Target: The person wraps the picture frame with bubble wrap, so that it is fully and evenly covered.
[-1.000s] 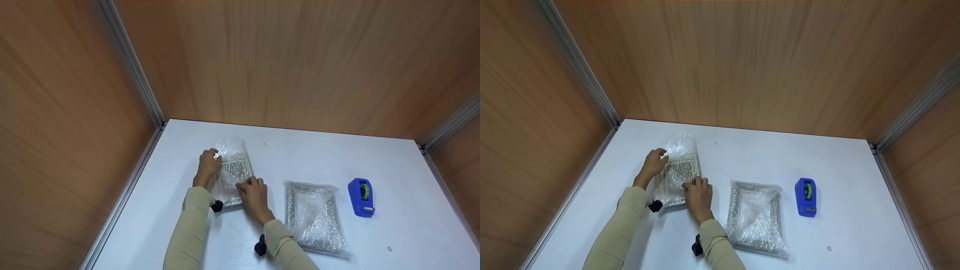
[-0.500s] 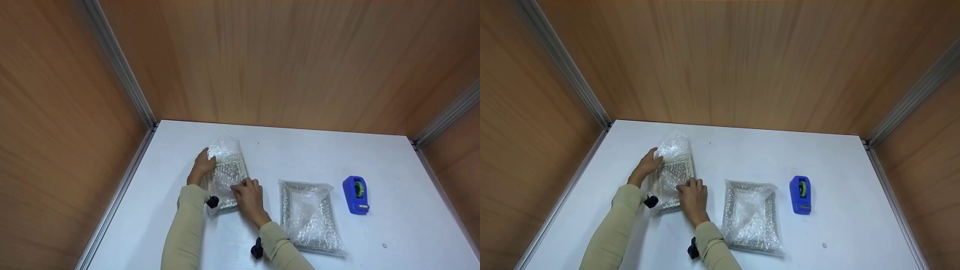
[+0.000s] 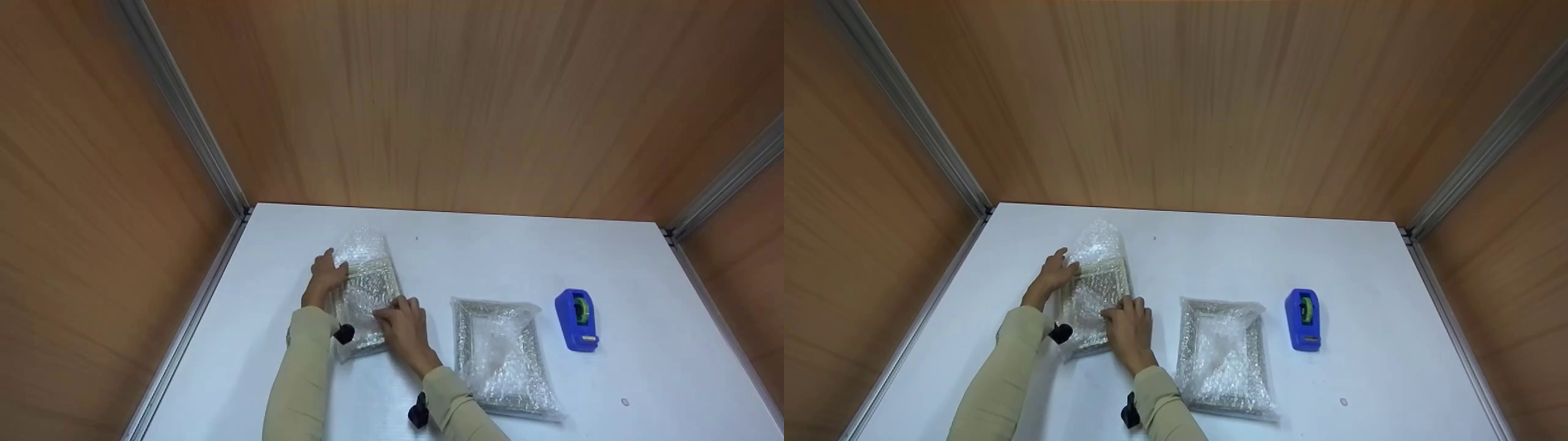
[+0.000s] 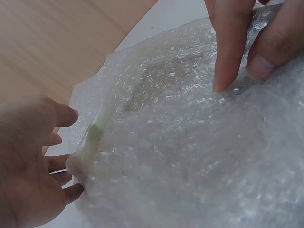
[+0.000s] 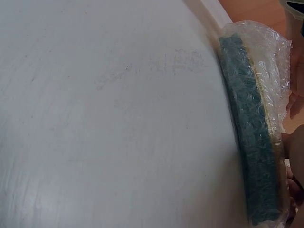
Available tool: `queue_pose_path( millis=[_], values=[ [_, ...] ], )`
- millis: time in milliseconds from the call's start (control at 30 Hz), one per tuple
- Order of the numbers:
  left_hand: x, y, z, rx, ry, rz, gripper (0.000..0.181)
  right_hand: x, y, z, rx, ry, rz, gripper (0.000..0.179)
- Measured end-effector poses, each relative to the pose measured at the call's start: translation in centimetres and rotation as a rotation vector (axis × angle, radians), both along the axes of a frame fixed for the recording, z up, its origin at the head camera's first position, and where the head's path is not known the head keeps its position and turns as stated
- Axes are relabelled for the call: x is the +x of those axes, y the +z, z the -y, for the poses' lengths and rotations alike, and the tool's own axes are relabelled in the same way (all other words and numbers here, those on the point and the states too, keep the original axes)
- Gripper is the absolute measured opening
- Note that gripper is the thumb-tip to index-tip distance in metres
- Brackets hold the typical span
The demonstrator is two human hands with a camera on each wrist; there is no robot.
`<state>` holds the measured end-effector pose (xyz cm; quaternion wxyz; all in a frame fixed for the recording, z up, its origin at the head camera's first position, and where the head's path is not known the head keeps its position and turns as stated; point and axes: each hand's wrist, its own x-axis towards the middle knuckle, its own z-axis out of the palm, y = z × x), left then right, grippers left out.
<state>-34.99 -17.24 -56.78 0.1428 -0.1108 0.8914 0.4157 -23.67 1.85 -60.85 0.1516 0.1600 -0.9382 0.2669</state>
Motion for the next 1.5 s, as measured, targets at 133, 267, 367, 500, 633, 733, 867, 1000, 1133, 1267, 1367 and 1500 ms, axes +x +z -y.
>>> queue_pose_path(
  millis=[133, 267, 367, 500, 633, 733, 867, 1000, 1133, 1267, 1367, 1500],
  values=[
    [-0.3, 0.0, 0.0, -0.071, 0.026, -0.017, 0.057, -0.1, 0.1, -0.1, 0.009, 0.021, 0.035, 0.015],
    [-0.4, 0.1, -0.1, -0.115, 0.002, -0.085, 0.044, -0.2, 0.1, -0.1, 0.006, 0.022, 0.038, 0.014],
    [-0.4, 0.3, -0.1, -0.106, -0.03, -0.124, 0.036, -0.2, 0.2, -0.1, 0.003, 0.015, 0.013, 0.014],
    [-0.4, 0.7, -0.4, -0.091, -0.041, -0.138, 0.036, -0.2, 0.3, -0.1, -0.008, 0.018, 0.018, 0.014],
    [-0.6, 0.9, -1.0, -0.161, -0.055, -0.174, 0.042, -0.1, 0.3, 0.0, -0.016, 0.026, 0.052, 0.014],
    [-0.6, 1.0, -1.2, -0.222, -0.079, -0.21, 0.037, -0.1, 0.3, 0.1, -0.011, 0.029, 0.064, 0.015],
    [-0.5, 1.3, -1.4, -0.209, -0.095, -0.239, 0.029, -0.1, 0.4, 0.1, 0.003, 0.029, 0.05, 0.014],
    [-0.6, 1.5, -1.9, -0.128, -0.097, -0.221, 0.033, -0.1, 0.4, 0.2, 0.014, 0.028, 0.053, 0.014],
    [-0.5, 1.8, -2.3, -0.132, -0.115, -0.204, 0.037, -0.1, 0.5, 0.4, 0.014, 0.036, 0.075, 0.015],
    [-0.3, 2.1, -2.4, -0.167, -0.144, -0.257, 0.03, -0.1, 0.4, 0.5, 0.007, 0.039, 0.082, 0.015],
    [0.0, 2.4, -2.2, -0.15, -0.138, -0.302, 0.026, -0.2, 0.2, 0.5, 0.002, 0.039, 0.077, 0.015],
    [0.3, 2.7, -2.1, -0.14, -0.133, -0.341, 0.025, -0.4, 0.0, 0.4, -0.003, 0.037, 0.04, 0.014]
  ],
)
